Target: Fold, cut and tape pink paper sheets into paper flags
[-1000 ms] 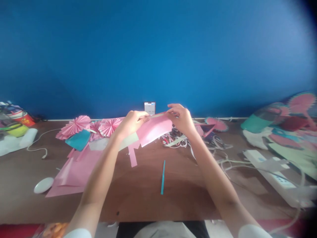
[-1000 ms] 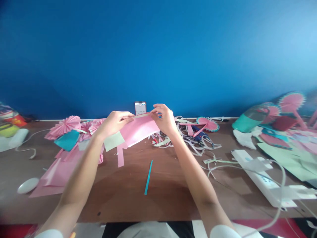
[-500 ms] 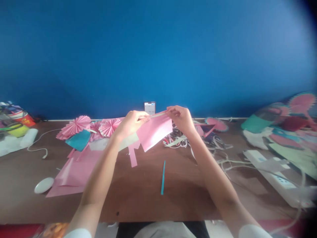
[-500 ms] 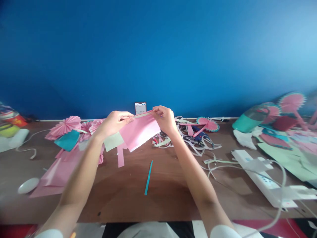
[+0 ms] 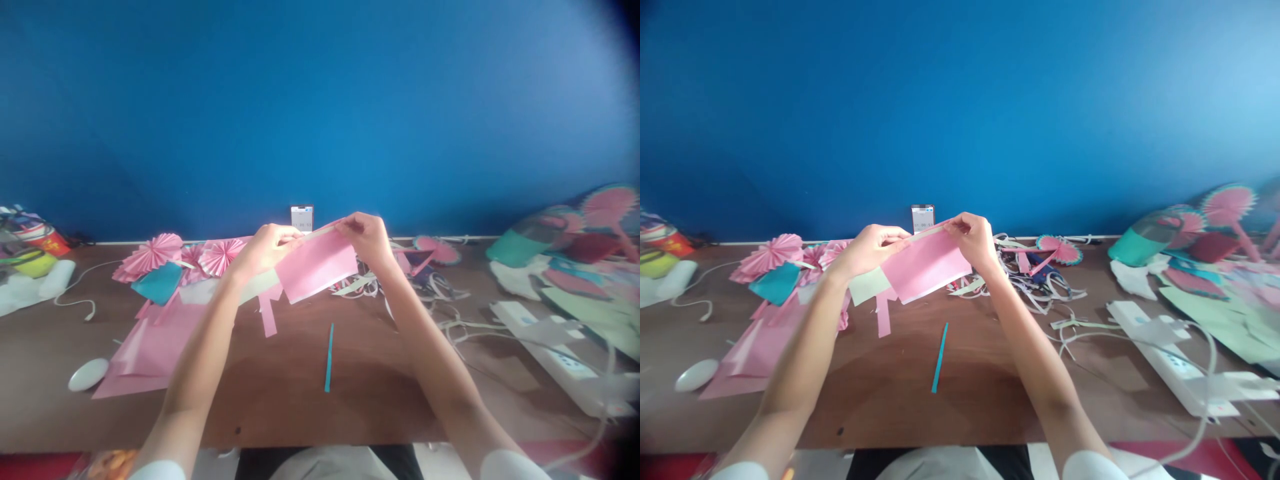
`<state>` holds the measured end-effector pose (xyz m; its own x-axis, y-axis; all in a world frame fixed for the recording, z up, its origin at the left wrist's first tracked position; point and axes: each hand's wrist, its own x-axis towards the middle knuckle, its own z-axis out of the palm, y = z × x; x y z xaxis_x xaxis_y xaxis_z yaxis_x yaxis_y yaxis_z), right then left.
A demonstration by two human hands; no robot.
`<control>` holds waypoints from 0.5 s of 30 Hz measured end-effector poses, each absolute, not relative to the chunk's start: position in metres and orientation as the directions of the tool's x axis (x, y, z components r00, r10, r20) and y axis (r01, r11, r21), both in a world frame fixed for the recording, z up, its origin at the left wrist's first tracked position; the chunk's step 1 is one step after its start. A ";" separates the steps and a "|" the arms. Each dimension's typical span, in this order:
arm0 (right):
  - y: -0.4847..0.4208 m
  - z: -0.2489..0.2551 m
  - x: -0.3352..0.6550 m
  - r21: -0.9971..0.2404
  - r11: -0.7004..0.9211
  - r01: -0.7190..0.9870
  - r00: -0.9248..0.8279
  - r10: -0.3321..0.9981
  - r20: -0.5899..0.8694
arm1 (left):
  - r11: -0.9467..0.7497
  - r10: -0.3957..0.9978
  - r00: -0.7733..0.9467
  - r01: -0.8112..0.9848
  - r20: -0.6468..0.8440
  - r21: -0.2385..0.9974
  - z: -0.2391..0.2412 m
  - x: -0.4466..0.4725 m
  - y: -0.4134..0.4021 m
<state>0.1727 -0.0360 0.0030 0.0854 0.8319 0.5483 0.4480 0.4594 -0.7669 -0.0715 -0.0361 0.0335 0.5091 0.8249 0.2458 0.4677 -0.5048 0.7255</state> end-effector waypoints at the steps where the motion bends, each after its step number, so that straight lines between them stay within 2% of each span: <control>1: -0.037 0.004 0.173 -0.771 0.457 0.443 0.084 0.835 0.543 | -0.502 0.824 0.514 0.462 0.240 0.732 0.034 -0.071 -0.037; 15: -0.046 0.009 0.160 -0.808 0.424 0.410 0.164 0.837 0.523 | -0.499 0.794 0.575 0.433 0.196 0.751 0.036 -0.077 -0.037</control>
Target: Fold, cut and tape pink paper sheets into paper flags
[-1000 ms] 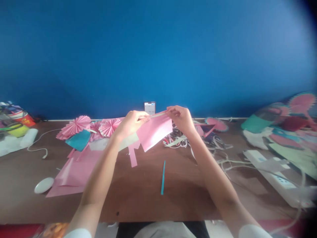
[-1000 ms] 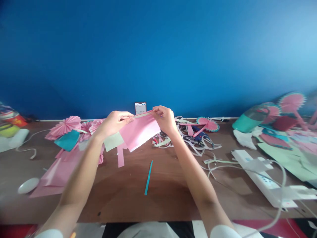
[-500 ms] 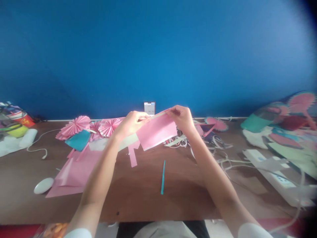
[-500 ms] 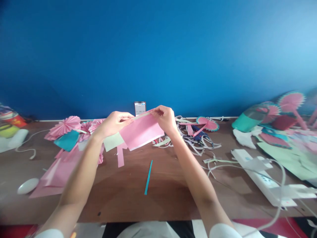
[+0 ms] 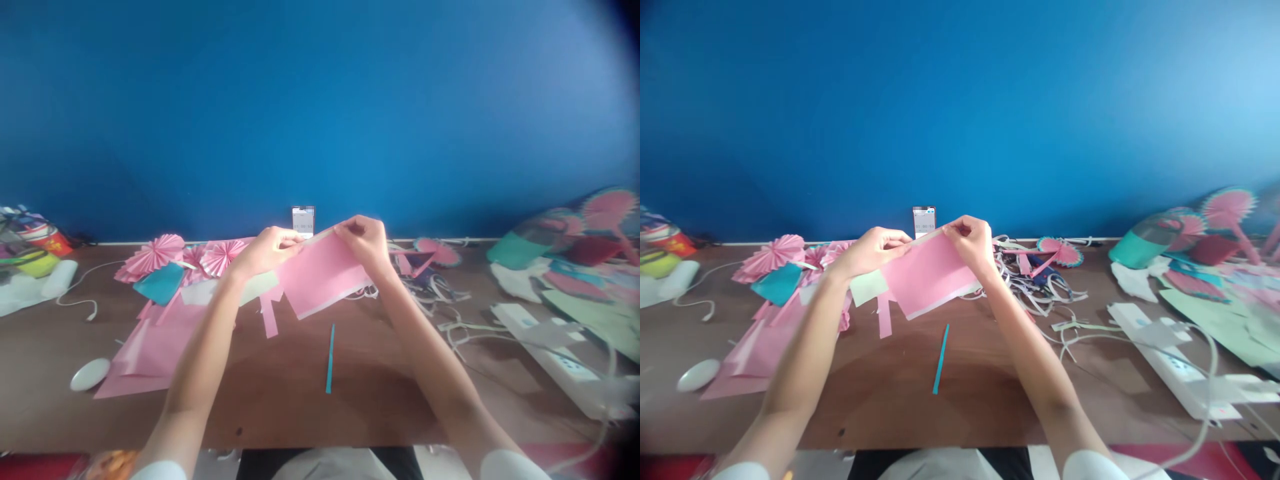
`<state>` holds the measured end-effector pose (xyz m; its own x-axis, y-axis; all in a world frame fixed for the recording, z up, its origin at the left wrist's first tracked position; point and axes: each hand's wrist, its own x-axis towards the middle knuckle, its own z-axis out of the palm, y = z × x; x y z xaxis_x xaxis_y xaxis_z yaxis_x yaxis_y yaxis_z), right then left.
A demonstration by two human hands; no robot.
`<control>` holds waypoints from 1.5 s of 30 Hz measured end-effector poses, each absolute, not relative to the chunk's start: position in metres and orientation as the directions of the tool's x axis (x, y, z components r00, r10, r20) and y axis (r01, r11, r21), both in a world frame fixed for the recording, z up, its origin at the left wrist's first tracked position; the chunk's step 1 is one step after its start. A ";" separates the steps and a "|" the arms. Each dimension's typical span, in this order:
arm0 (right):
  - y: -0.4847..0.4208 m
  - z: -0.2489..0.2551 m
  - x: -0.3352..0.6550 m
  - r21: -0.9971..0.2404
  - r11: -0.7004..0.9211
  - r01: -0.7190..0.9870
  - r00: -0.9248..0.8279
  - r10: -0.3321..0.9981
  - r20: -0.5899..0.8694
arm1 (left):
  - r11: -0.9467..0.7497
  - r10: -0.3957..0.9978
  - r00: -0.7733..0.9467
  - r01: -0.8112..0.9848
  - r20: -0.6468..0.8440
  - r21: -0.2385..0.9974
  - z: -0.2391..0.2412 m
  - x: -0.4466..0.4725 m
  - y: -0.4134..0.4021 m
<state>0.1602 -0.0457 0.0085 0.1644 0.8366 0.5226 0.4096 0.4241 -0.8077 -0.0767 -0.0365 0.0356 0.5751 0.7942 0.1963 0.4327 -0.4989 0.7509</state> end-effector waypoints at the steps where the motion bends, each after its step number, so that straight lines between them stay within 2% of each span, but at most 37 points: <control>1: -0.046 0.009 0.159 -0.810 0.420 0.409 0.176 0.835 0.522 | -0.494 0.796 0.574 0.434 0.191 0.754 0.035 -0.077 -0.036; 17: -0.044 0.003 0.150 -0.779 0.417 0.467 0.218 0.800 0.559 | -0.440 0.778 0.618 0.412 0.110 0.798 0.034 -0.084 -0.027; 24: -0.048 0.004 0.145 -0.783 0.458 0.422 0.260 0.766 0.588 | -0.429 0.796 0.599 0.455 0.089 0.780 0.035 -0.084 -0.026; 30: -0.049 0.007 0.143 -0.834 0.508 0.213 0.284 0.785 0.551 | -0.445 0.778 0.618 0.416 0.112 0.793 0.039 -0.084 -0.028; 45: -0.050 0.008 0.150 -0.773 0.597 0.216 0.228 0.738 0.634 | -0.395 0.795 0.599 0.400 0.089 0.827 0.035 -0.094 -0.019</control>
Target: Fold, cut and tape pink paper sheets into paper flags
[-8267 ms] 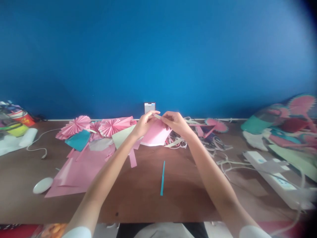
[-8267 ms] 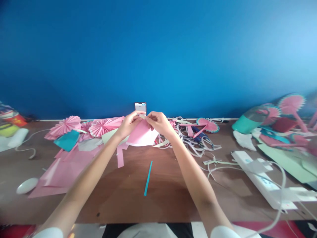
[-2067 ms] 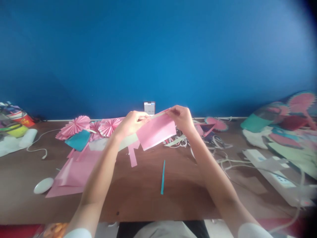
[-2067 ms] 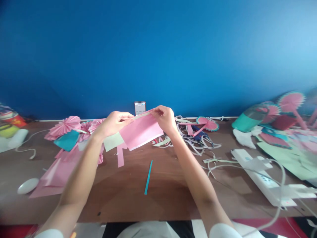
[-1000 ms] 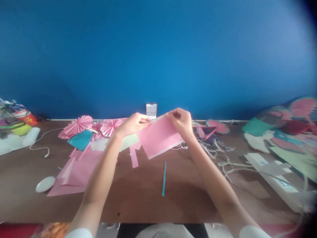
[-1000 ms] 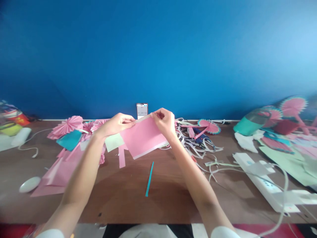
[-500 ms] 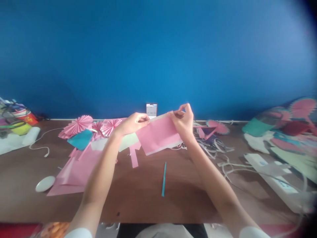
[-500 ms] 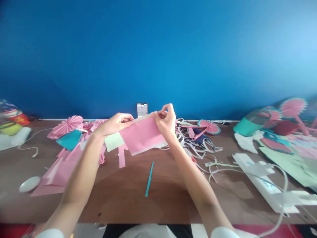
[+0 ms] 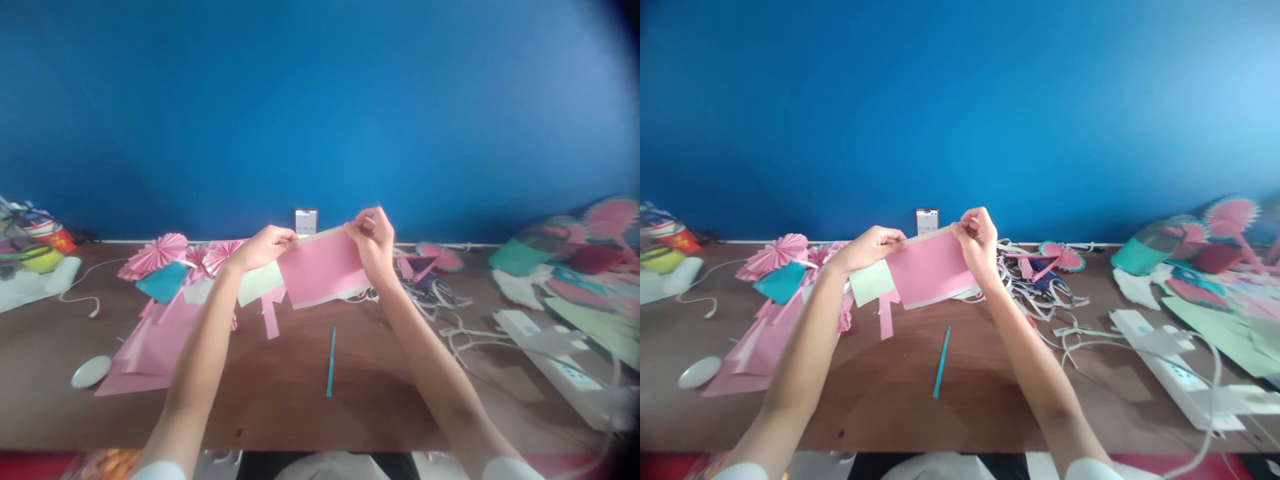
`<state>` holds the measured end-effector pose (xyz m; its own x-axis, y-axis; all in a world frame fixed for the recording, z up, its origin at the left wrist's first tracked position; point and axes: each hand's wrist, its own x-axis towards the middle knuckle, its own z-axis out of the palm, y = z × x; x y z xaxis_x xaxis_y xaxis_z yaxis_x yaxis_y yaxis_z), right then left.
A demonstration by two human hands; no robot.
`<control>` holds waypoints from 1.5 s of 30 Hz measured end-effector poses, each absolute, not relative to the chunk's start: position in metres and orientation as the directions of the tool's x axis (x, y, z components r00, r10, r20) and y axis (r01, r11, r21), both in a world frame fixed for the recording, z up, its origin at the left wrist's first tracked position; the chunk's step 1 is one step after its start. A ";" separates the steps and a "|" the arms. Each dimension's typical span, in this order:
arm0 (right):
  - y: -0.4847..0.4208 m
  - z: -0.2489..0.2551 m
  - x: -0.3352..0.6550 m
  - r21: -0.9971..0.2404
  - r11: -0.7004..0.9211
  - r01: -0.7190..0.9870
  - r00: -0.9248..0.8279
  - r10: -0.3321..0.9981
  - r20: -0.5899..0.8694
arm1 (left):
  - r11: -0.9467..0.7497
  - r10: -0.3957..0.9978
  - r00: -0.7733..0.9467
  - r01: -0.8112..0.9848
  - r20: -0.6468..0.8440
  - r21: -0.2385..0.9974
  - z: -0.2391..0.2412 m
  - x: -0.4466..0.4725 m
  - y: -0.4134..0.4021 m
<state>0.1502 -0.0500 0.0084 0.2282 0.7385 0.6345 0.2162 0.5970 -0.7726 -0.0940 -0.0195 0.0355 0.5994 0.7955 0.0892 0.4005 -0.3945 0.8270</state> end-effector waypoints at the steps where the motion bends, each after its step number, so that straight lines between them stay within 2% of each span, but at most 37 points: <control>1: -0.049 0.008 0.151 -0.773 0.597 0.215 0.235 0.736 0.634 | -0.387 0.794 0.602 0.393 0.085 0.834 0.035 -0.094 -0.019; 9: -0.043 0.004 0.155 -0.790 0.579 0.202 0.247 0.751 0.613 | -0.376 0.779 0.626 0.427 0.031 0.822 0.041 -0.101 -0.022; 21: -0.044 0.010 0.161 -0.802 0.531 0.275 0.278 0.754 0.595 | -0.395 0.671 0.740 0.411 -0.048 0.822 0.040 -0.117 -0.019; 23: -0.043 0.008 0.160 -0.806 0.515 0.291 0.234 0.778 0.582 | -0.406 0.657 0.753 0.395 -0.037 0.824 0.037 -0.113 -0.019; 26: -0.042 0.006 0.156 -0.806 0.500 0.316 0.163 0.808 0.566 | -0.436 0.711 0.702 0.404 0.033 0.804 0.033 -0.097 -0.018; 32: -0.047 0.010 0.150 -0.804 0.502 0.319 0.136 0.815 0.563 | -0.551 0.748 0.654 0.518 0.112 0.654 0.028 -0.072 -0.020; 45: -0.048 0.011 0.153 -0.801 0.511 0.311 0.164 0.801 0.575 | -0.563 0.726 0.677 0.485 0.120 0.669 0.032 -0.075 -0.023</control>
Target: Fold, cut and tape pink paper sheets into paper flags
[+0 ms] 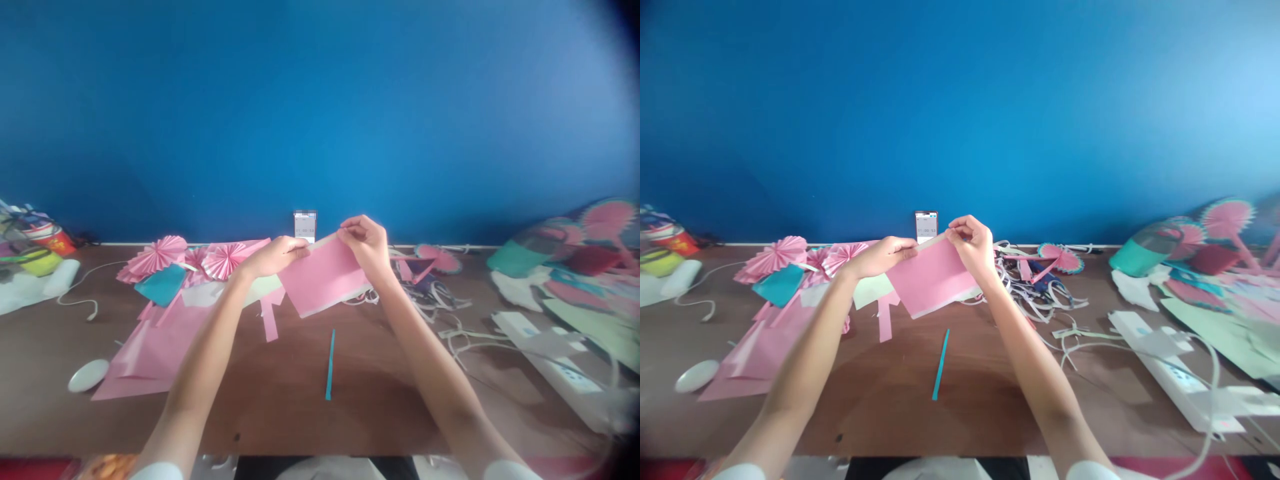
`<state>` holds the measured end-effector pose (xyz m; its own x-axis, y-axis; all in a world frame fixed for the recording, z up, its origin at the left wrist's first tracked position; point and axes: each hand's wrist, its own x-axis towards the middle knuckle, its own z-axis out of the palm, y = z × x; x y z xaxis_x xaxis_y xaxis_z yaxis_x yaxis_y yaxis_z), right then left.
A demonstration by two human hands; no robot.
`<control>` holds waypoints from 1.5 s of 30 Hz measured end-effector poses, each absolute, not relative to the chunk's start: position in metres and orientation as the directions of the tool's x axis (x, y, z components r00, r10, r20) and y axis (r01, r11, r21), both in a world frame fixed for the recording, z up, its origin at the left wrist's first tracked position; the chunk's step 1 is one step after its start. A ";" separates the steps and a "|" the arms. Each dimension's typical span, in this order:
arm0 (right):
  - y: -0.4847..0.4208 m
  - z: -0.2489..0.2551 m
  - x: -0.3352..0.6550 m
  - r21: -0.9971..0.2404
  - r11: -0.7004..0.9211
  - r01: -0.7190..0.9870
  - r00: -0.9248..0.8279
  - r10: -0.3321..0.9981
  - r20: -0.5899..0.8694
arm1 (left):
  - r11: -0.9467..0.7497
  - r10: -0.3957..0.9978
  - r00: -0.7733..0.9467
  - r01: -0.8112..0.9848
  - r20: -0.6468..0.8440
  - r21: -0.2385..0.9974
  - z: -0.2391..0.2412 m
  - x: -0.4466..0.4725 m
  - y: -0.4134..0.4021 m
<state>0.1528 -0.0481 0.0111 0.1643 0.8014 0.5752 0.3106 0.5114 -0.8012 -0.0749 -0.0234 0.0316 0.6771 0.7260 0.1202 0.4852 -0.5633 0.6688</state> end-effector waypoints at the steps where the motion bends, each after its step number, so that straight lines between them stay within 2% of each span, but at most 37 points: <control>1: -0.048 0.011 0.153 -0.803 0.511 0.308 0.161 0.803 0.573 | -0.562 0.726 0.678 0.483 0.120 0.671 0.032 -0.075 -0.023; 9: -0.048 0.013 0.155 -0.797 0.527 0.294 0.197 0.783 0.590 | -0.576 0.694 0.708 0.436 0.132 0.691 0.032 -0.083 -0.022; 16: -0.048 0.013 0.157 -0.798 0.528 0.290 0.183 0.788 0.588 | -0.587 0.714 0.691 0.501 0.114 0.636 0.034 -0.083 -0.025; 26: -0.049 0.014 0.156 -0.807 0.516 0.286 0.189 0.796 0.576 | -0.536 0.737 0.665 0.463 0.124 0.706 0.036 -0.082 -0.028; 45: -0.051 0.016 0.156 -0.802 0.517 0.301 0.176 0.796 0.579 | -0.572 0.710 0.696 0.486 0.103 0.661 0.034 -0.079 -0.026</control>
<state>0.1562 -0.0505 0.0160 0.1759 0.7961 0.5790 0.3009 0.5166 -0.8016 -0.0789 -0.0258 0.0343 0.6963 0.7104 0.1026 0.4858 -0.5717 0.6611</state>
